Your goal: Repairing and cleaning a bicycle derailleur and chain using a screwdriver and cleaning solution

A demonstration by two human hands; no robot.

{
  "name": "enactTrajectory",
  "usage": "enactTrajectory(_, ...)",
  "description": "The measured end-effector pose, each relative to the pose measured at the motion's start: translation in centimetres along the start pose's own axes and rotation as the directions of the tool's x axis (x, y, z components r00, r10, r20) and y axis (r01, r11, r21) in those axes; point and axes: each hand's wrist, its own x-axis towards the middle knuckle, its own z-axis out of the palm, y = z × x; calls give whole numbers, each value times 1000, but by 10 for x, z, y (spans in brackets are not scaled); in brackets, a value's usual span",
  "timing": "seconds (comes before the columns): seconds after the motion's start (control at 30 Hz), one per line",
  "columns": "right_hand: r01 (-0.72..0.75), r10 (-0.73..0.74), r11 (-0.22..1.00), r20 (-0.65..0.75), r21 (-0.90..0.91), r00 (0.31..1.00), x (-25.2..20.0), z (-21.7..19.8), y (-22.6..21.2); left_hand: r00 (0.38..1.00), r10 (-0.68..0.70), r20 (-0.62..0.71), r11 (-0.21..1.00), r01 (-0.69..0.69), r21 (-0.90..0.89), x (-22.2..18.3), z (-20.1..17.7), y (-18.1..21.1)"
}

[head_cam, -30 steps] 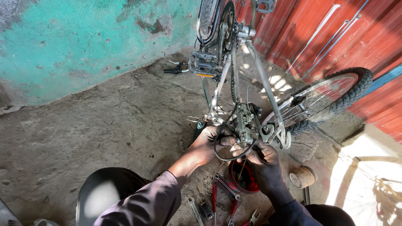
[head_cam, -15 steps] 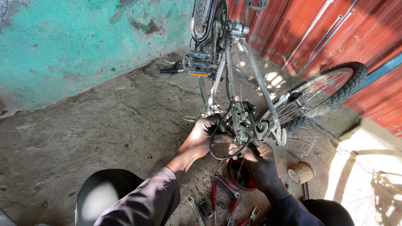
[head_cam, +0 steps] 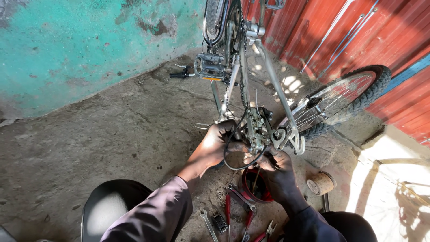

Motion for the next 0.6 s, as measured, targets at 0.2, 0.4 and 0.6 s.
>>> enactTrajectory(0.2, 19, -20, 1000, -44, -24, 999, -2, 5, -5, 978, -197, -70, 904, 153, -398, -34, 23, -2)
enactTrajectory(0.4, 28, -34, 998, 87, 61, 996, -8, 13, -23, 814, -580, 14, 585, 429, -689, -54, 43, -32)
enactTrajectory(0.6, 25, -33, 993, 66, 116, 997, -4, 8, -17, 951, -246, -186, 633, 12, -774, -43, 49, 32)
